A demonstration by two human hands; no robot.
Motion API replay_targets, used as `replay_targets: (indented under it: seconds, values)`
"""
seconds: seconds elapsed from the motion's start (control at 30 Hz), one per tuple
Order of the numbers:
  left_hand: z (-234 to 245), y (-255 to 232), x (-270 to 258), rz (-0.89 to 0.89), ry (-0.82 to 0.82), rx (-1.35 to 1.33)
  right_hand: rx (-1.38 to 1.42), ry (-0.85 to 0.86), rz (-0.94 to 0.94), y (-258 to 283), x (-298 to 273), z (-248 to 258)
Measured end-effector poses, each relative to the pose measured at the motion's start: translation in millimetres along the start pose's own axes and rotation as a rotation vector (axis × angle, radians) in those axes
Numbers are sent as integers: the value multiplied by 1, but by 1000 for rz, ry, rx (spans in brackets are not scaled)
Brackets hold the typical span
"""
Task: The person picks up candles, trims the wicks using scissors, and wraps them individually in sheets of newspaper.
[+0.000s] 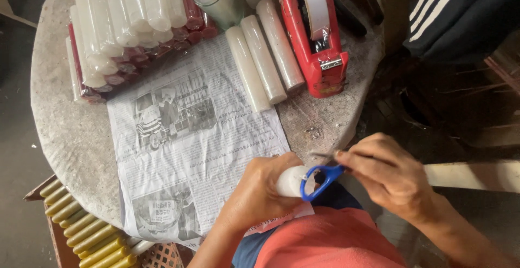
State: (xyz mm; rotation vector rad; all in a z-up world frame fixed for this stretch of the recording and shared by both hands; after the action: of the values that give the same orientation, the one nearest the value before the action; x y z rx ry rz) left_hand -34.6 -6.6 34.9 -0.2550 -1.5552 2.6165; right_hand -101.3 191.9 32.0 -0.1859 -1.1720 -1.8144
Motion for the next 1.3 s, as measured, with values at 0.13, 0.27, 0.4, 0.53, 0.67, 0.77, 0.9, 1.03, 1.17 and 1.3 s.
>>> replay_targets:
  seconds: [0.13,0.27,0.4,0.53,0.67,0.77,0.9,1.03,1.17,1.3]
  values:
    - [4,15,3,-29,-75,138,78,-14,-22,5,-4,4]
    - [4,11,7,33,-57,300,145,92,3,7,-10,-6]
    - [5,12,6,-44,-103,256,117,59,35,8,-1,-7]
    - [8,2,8,-92,-83,223,96,52,21,4,-2,-11]
    - [7,0,10,-35,2,134,78,30,26,-1,-3,-12]
    - [3,2,8,-32,64,157,85,32,-116,-18,-9,-6]
    - [26,7,-1,-25,-32,113,140,-81,-508,-60,-33,13]
    - [56,25,-20,229,-179,254,184,9,-1087,-100,-63,2]
    - [66,40,-41,403,-270,349,-223,173,-569,-65,-25,-7]
    - [66,39,-55,429,-319,292,-268,232,-261,-39,19,-47]
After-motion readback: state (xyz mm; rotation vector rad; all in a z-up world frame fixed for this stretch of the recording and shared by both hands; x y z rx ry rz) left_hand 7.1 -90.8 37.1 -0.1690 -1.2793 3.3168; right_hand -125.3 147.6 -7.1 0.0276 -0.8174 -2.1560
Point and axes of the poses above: each hand's wrist, its own x-axis towards the middle knuckle, its own z-axis out of the back of the hand, y = z × x, the point moved 5 cm from there along x, towards the middle knuckle, and after that the axes turned 1 degree about -z, right-handed, at the moved point
